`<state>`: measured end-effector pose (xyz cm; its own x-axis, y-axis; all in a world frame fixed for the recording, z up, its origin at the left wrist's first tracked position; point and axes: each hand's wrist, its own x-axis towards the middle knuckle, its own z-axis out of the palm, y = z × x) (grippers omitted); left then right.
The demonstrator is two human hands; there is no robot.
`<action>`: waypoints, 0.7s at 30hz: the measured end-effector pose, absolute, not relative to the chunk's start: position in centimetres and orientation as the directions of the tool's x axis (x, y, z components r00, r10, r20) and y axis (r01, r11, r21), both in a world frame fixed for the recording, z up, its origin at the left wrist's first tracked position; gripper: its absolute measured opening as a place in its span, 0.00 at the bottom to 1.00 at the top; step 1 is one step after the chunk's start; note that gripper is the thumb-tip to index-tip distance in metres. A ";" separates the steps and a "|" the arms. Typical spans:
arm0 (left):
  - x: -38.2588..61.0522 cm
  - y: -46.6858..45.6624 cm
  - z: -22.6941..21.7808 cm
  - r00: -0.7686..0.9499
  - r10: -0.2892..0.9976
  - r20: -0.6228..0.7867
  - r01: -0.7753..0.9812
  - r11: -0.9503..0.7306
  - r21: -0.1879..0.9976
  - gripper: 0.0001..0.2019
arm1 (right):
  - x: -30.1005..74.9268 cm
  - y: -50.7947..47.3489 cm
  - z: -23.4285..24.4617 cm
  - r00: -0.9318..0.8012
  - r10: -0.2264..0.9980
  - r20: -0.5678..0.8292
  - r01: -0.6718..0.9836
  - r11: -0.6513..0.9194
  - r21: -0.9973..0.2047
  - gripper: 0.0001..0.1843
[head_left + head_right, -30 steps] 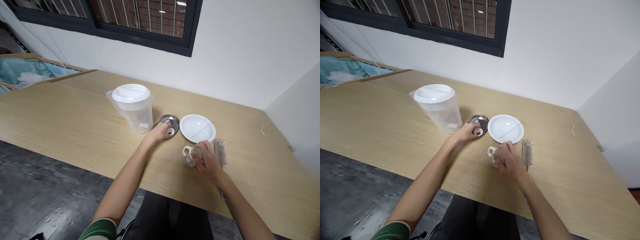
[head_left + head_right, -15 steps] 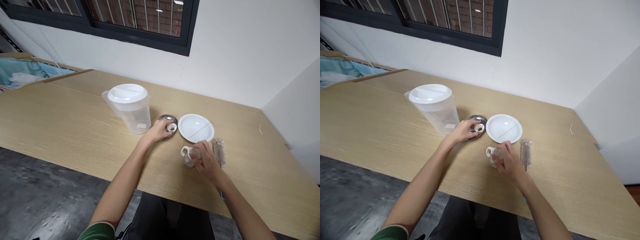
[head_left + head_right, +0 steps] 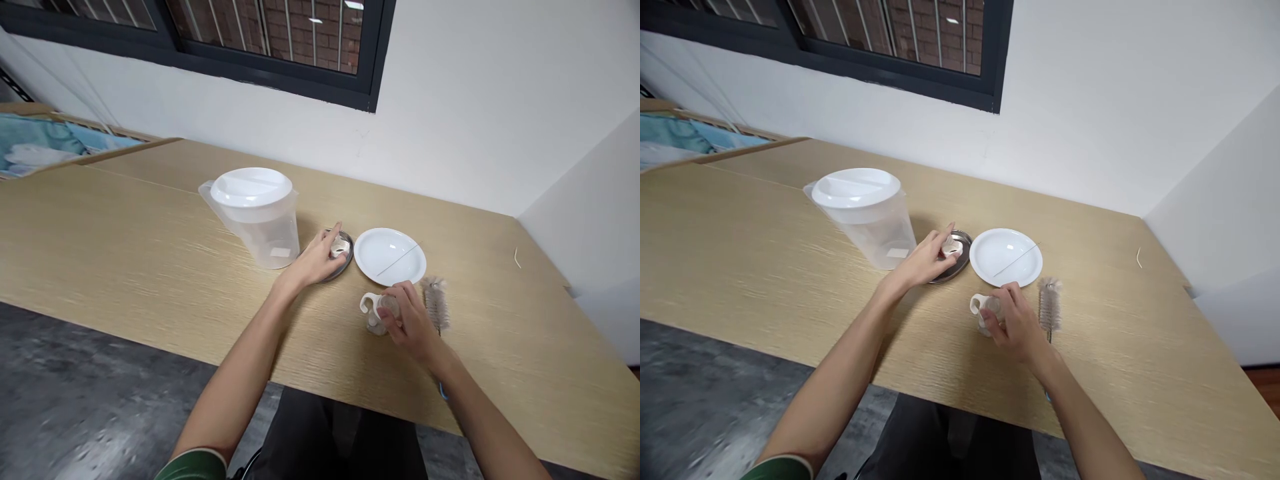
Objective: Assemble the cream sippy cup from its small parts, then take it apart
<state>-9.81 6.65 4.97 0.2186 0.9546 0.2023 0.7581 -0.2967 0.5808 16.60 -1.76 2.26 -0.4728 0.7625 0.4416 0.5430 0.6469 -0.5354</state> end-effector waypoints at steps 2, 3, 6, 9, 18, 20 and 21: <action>-9.8 6.6 5.1 0.212 0.960 0.182 0.759 -0.279 0.588 0.40 | 16.6 -1.7 2.2 -0.474 0.760 0.446 0.543 0.650 -0.531 0.09; -9.8 6.6 5.1 0.216 0.960 0.181 0.760 -0.281 0.586 0.39 | 16.6 -1.7 2.2 -0.474 0.758 0.448 0.544 0.652 -0.529 0.09; -9.7 6.5 5.1 0.237 0.949 0.208 0.751 -0.314 0.581 0.36 | 16.6 -1.6 2.0 -0.474 0.752 0.459 0.544 0.660 -0.519 0.09; -9.8 6.3 5.2 0.240 0.943 0.229 0.731 -0.331 0.596 0.34 | 16.6 -1.6 2.0 -0.475 0.747 0.466 0.541 0.665 -0.514 0.09; -8.8 5.2 6.3 0.269 0.924 0.272 0.664 -0.382 0.643 0.32 | 16.7 -1.8 2.1 -0.473 0.765 0.438 0.541 0.644 -0.541 0.09; -8.4 4.7 6.4 0.293 0.910 0.293 0.619 -0.414 0.668 0.31 | 16.6 -1.8 2.1 -0.471 0.764 0.440 0.543 0.645 -0.538 0.10; -8.2 4.3 6.5 0.312 0.897 0.314 0.589 -0.442 0.676 0.30 | 16.6 -1.8 2.1 -0.470 0.763 0.443 0.545 0.646 -0.535 0.10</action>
